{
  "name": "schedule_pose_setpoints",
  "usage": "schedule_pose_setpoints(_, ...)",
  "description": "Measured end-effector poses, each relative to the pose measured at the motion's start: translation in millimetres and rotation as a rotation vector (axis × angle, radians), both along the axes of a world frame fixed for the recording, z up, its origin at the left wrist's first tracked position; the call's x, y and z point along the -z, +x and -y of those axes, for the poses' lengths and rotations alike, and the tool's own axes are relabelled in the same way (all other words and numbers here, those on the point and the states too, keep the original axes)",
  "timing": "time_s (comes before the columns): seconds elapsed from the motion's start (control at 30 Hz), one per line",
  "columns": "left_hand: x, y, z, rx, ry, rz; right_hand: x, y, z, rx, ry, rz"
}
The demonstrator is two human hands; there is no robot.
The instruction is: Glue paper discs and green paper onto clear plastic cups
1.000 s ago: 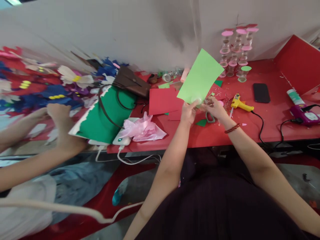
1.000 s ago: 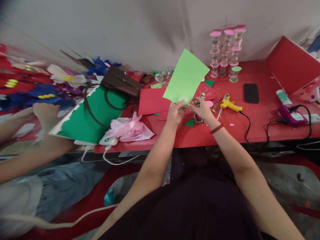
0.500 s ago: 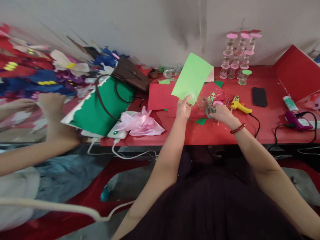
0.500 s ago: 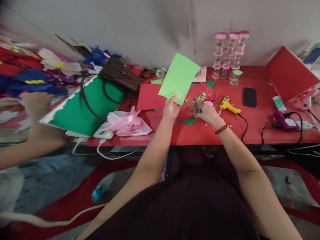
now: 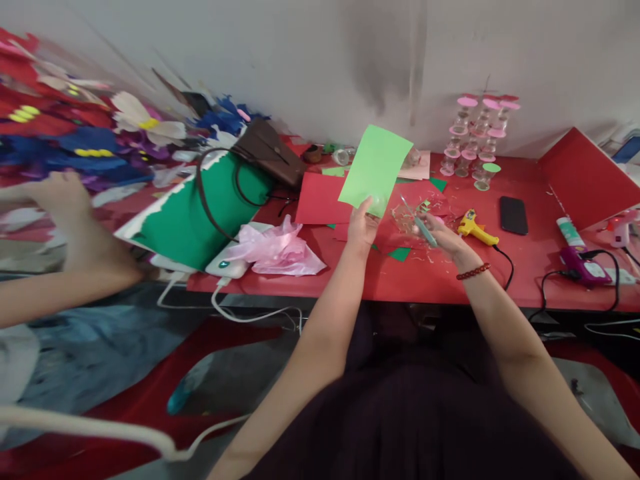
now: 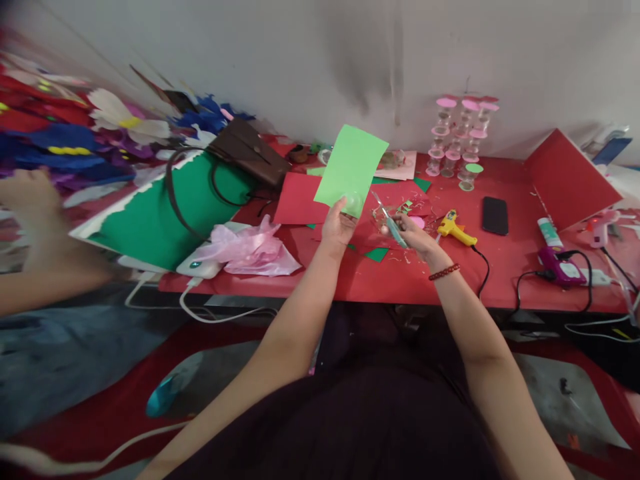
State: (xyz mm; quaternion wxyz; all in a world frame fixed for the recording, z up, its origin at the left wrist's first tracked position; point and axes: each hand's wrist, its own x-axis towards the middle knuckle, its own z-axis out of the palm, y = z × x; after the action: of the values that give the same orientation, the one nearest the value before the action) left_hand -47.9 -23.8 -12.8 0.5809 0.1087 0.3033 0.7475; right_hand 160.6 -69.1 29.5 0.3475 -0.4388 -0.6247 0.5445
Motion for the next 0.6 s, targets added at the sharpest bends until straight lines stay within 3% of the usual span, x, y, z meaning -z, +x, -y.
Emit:
schedule_pose_setpoints(0.2,-4.2,2,6,0.040,0.004,-0.019,3.2,-17,-4,0.034,-0.116,-0.103)
schedule_pose_setpoints(0.6,1.4,10,8,0.123,-0.007,-0.058,3.5,-15,0,0.050,-0.121,-0.156)
